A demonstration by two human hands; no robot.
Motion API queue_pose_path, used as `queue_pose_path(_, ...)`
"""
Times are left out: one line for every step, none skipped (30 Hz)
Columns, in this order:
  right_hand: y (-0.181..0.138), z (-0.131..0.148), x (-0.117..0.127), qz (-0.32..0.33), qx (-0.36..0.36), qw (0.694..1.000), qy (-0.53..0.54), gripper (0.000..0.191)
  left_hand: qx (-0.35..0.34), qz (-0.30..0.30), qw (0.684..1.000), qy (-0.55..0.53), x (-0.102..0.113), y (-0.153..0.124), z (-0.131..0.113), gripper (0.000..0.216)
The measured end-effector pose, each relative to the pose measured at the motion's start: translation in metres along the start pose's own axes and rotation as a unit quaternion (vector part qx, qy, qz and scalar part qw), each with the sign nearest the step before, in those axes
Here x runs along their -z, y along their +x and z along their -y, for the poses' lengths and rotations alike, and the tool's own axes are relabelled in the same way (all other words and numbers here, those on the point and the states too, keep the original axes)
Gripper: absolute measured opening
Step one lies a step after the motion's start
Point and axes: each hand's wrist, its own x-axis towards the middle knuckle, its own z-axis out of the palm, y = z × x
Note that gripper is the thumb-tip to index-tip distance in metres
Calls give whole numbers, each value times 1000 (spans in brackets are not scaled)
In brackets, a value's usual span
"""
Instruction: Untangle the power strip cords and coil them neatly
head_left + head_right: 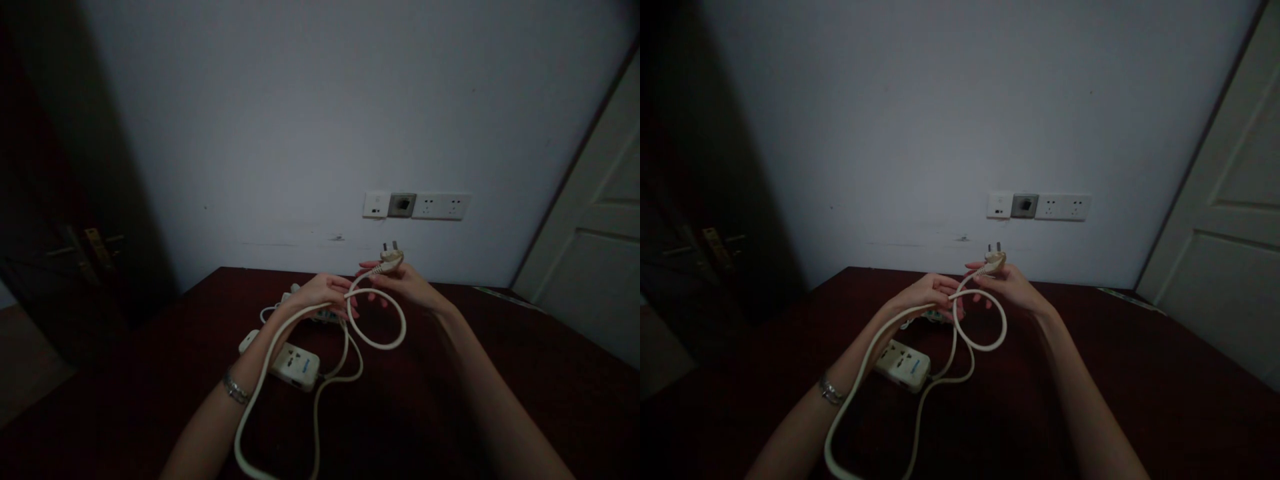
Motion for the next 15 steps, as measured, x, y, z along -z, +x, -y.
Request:
queue_pose_path(0, 1, 0, 9, -1, 1000, -6, 48, 4, -16, 1000, 5, 1, 0, -1, 40)
queue_pose_path(-1, 2, -1, 20, -2, 1000, -10, 49, 6, -32, 999, 6, 2, -1, -2, 39)
queue_pose_path(-2, 4, -1, 30, -6, 999, -10, 50, 6, -50, 999, 5, 3, -1, -3, 39)
queue_pose_path(-3, 5, -2, 39, -11, 999, -5, 51, 5, -66, 998, 3, 4, -1, -3, 40)
queue_pose_path(-4, 6, -3, 47, -18, 999, 2, 52, 5, -81, 997, 1, 5, -1, -4, 41)
queue_pose_path(-4, 7, -4, 54, -24, 998, 13, 53, 5, -93, 996, -1, 6, -1, -4, 42)
queue_pose_path(-5, 7, -6, 60, -30, 997, 23, 53, 4, -102, 995, -3, 6, 0, -5, 43)
queue_pose_path(-5, 7, -7, 66, -34, 997, 32, 53, 4, -110, 994, -2, 7, 0, -4, 42)
queue_pose_path(-5, 7, -8, 70, -37, 996, 38, 53, 3, -115, 993, 0, 7, 0, -4, 42)
queue_pose_path(-5, 7, -9, 74, -40, 996, 41, 54, 2, -117, 993, 3, 8, 0, -4, 42)
queue_pose_path(-5, 6, -10, 78, -44, 995, 41, 55, 0, -116, 993, 6, 8, 1, -4, 41)
queue_pose_path(-5, 5, -10, 84, -48, 994, 40, 57, -1, -114, 993, 8, 8, 1, -3, 41)
queue_pose_path(-5, 5, -10, 91, -53, 994, 39, 59, -1, -112, 994, 8, 8, 1, -3, 40)
queue_pose_path(-6, 5, -10, 96, -58, 993, 38, 60, -2, -111, 994, 6, 8, 1, -3, 39)
queue_pose_path(-6, 4, -9, 100, -60, 992, 38, 61, -2, -112, 994, 4, 8, 1, -2, 38)
